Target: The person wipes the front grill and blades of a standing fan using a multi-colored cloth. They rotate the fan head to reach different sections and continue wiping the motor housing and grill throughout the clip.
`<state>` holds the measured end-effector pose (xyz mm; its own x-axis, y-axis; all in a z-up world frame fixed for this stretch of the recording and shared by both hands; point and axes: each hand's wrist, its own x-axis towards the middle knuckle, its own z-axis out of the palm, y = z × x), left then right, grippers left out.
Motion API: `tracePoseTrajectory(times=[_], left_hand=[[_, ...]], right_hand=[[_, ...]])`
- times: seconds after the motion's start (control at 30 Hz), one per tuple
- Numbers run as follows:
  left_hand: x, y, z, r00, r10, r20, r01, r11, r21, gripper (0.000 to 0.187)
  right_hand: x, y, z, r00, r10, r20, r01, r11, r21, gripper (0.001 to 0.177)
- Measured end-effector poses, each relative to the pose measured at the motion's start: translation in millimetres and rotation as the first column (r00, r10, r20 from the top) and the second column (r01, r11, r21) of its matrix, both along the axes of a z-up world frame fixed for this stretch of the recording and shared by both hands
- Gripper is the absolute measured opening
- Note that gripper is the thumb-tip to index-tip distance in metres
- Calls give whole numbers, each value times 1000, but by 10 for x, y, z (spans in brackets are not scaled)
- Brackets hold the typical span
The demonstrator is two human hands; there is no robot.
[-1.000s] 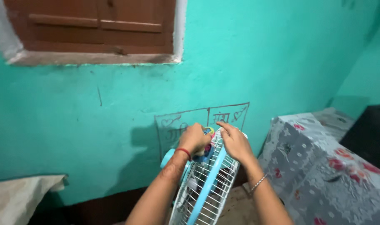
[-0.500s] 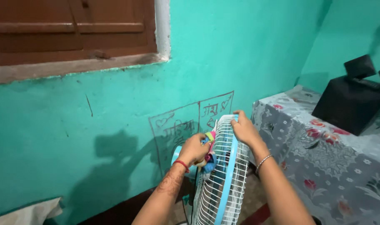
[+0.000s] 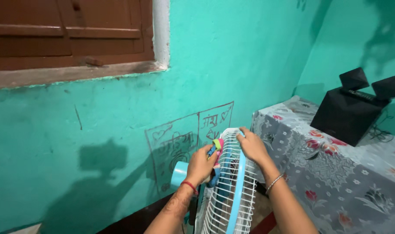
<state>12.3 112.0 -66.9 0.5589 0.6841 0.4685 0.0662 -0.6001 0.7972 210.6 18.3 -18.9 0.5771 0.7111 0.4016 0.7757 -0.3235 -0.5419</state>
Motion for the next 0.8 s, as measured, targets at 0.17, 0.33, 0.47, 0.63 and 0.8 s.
tracePoseTrajectory(times=[0.17,0.33,0.47,0.63,0.8], left_hand=[[112,-73,287,984,174,33,-177,971,163,37],[424,215,527,985,124,-120,-129,991,-38,42],[763,584,435,967,23,-255,-48,995,-92,52],[1275,1191,-34,961,-216,-174,172,955,-240,59],[1432,1346,-624,873,-450,189,487,767,-418,42]], right_hand=[[93,48,-61,992,73,103,-83,992,96,56],[-104,-139,4,1000,-15,-5,15,1000,6,58],[-183,-201,74,1000,21,-14,-20,999,40,57],[-286,-225,122,997,-39,-69,39,999,-10,62],[-186,-284,59,999,6,-39,-5,999,35,64]])
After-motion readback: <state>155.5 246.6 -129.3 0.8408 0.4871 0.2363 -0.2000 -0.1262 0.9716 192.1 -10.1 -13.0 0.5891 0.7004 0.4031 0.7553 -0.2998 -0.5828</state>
